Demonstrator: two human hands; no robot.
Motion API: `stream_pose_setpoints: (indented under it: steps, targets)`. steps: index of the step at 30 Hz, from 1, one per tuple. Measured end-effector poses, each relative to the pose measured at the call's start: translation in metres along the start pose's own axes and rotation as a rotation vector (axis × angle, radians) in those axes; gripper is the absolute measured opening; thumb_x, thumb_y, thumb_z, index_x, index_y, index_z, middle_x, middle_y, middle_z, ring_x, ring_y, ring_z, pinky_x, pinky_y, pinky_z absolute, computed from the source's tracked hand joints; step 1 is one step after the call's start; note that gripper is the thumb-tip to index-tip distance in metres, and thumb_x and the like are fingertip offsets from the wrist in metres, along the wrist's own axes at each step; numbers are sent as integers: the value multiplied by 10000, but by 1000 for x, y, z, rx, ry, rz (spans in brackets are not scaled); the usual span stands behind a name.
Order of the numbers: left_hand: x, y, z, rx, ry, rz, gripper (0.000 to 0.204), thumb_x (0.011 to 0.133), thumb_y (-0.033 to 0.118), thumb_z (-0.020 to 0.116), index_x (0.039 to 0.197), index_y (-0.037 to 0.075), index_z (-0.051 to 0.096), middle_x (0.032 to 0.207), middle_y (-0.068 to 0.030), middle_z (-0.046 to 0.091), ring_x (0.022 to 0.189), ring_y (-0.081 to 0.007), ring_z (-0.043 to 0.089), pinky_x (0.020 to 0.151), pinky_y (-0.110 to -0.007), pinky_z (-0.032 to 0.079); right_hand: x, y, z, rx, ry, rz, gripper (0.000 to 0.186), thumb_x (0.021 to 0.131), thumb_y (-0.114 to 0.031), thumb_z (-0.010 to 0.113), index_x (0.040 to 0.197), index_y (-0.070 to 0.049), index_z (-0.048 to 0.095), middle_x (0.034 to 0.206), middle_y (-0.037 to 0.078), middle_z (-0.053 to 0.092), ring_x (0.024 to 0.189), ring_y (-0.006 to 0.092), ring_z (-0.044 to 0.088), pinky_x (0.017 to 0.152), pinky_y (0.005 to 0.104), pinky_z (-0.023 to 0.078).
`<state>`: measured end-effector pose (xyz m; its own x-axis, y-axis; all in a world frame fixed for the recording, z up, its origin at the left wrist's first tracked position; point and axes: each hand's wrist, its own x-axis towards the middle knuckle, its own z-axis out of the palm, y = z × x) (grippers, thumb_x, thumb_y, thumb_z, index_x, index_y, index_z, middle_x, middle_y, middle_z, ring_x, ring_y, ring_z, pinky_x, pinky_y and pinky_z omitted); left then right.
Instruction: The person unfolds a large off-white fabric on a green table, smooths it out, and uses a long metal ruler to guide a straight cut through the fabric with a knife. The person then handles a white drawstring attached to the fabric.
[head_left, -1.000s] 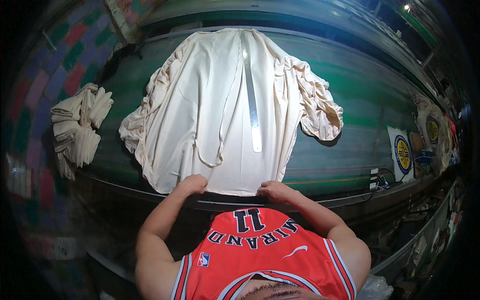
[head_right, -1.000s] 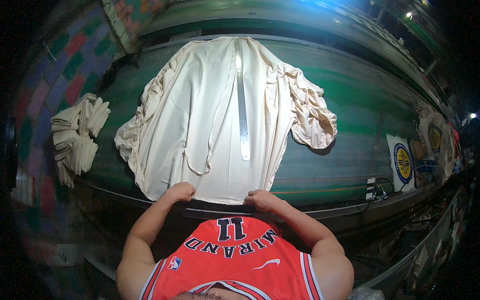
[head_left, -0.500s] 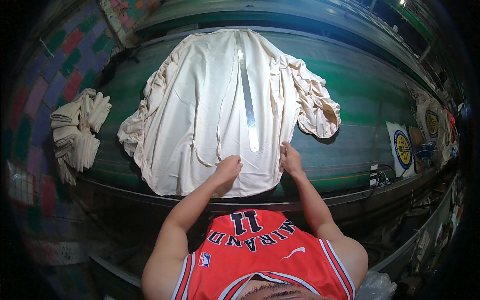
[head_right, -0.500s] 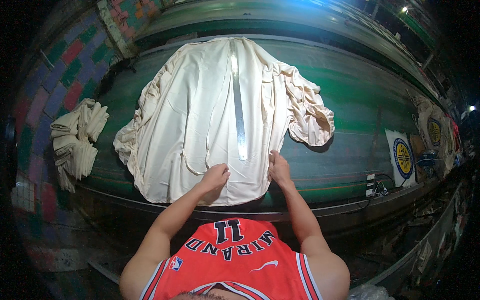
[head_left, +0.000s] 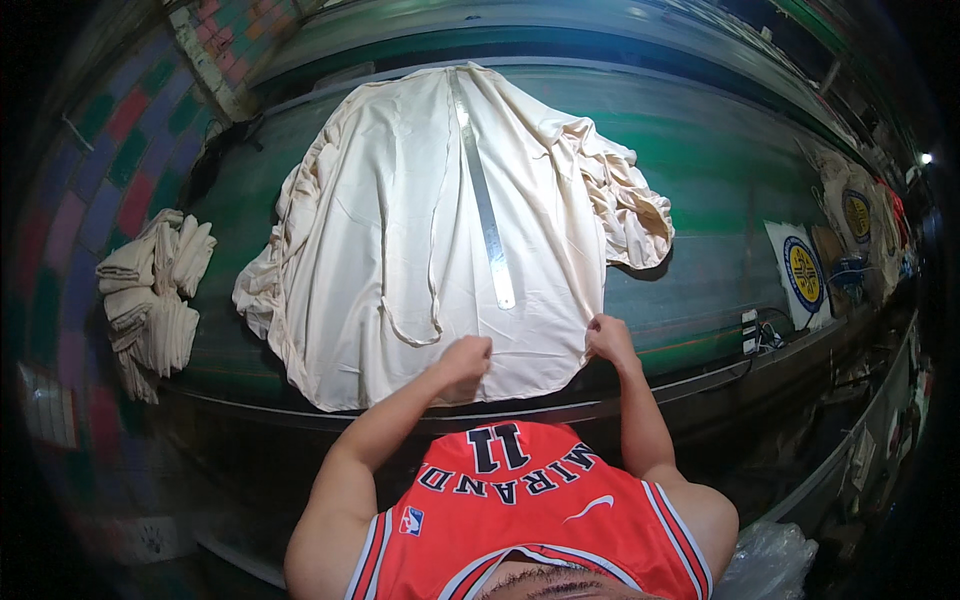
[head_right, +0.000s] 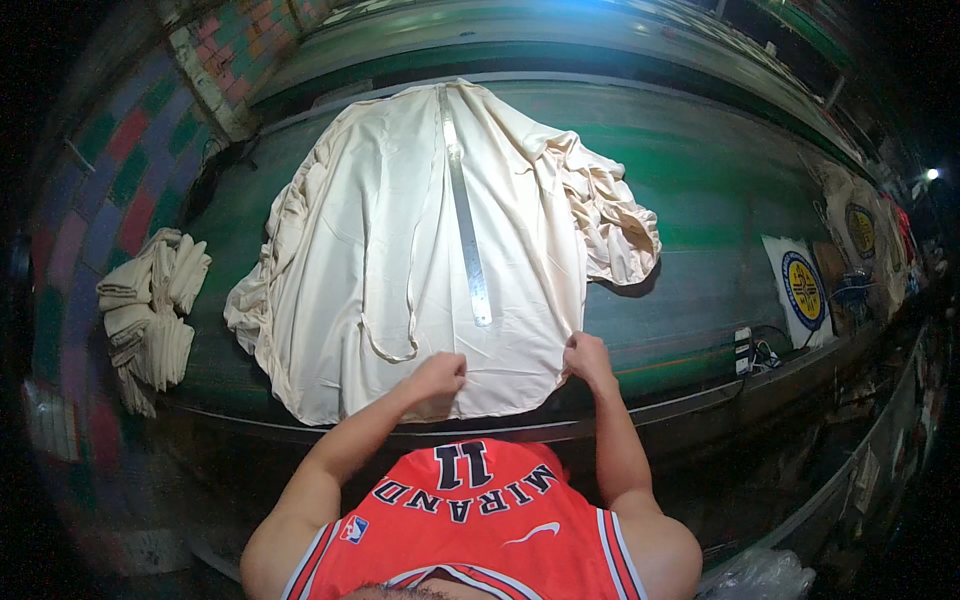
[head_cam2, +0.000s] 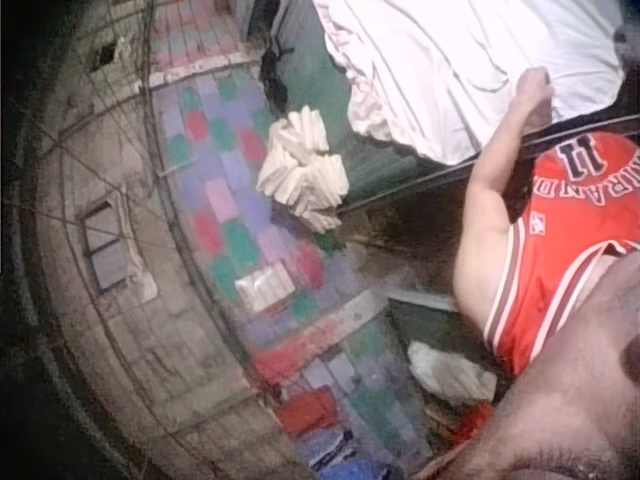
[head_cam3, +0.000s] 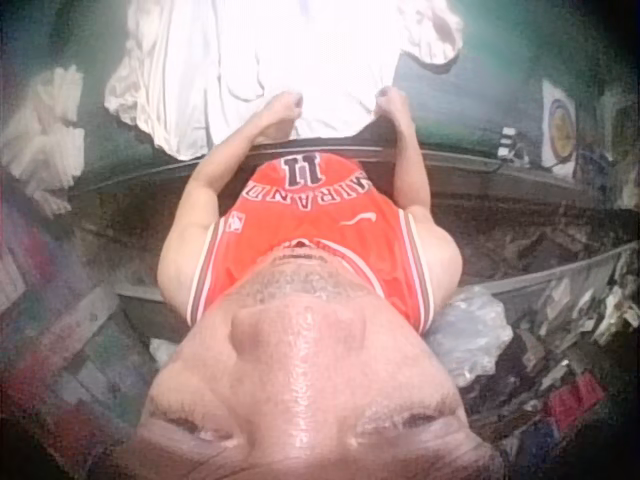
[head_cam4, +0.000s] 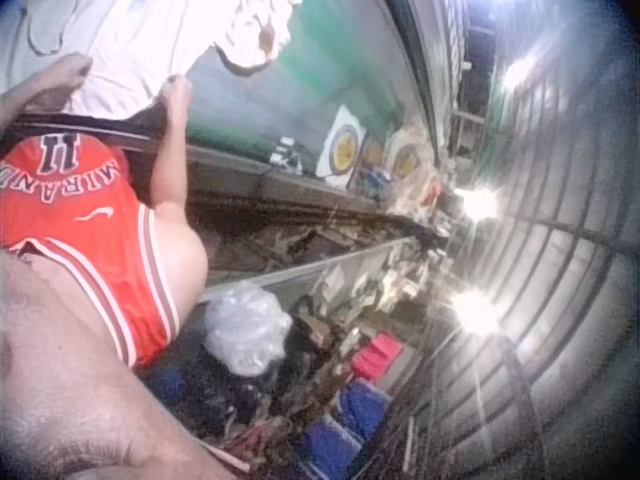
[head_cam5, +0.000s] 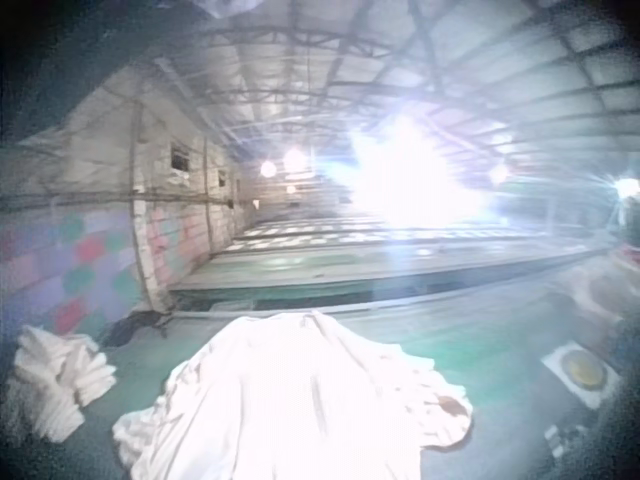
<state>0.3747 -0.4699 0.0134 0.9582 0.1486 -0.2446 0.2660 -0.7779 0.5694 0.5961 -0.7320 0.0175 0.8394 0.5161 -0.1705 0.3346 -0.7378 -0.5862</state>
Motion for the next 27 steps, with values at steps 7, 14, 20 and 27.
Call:
stream_pose_setpoints:
  steps: [7,14,20,27]
  targets:
    - [-21,24,38,51,-274,292,138,846,130,632,944,32,624,921,-185,693,885,-400,668,747,-499,519,-14,-9,21,373,239,-34,305,791,-57,576,1055,-7,720,1023,254,712,988,384,698,897,432,536]
    - [-22,19,41,51,-276,267,169,843,170,620,933,41,681,940,-182,702,898,-397,670,769,-500,523,-21,-1,11,95,167,36,330,800,-91,616,1104,-15,721,1011,213,727,954,364,705,866,411,544]
    - [-12,27,28,-28,-346,201,229,860,224,656,975,34,710,920,-195,720,885,-365,694,783,-456,539,-24,16,-2,323,150,91,307,866,-214,659,1082,-6,723,913,214,714,862,337,692,817,413,537]
    - [42,68,18,-321,-135,206,240,890,217,655,993,9,717,897,-206,721,831,-308,707,761,-395,543,31,77,-31,612,426,335,496,885,-254,749,1259,15,565,949,150,671,720,234,693,597,350,552]
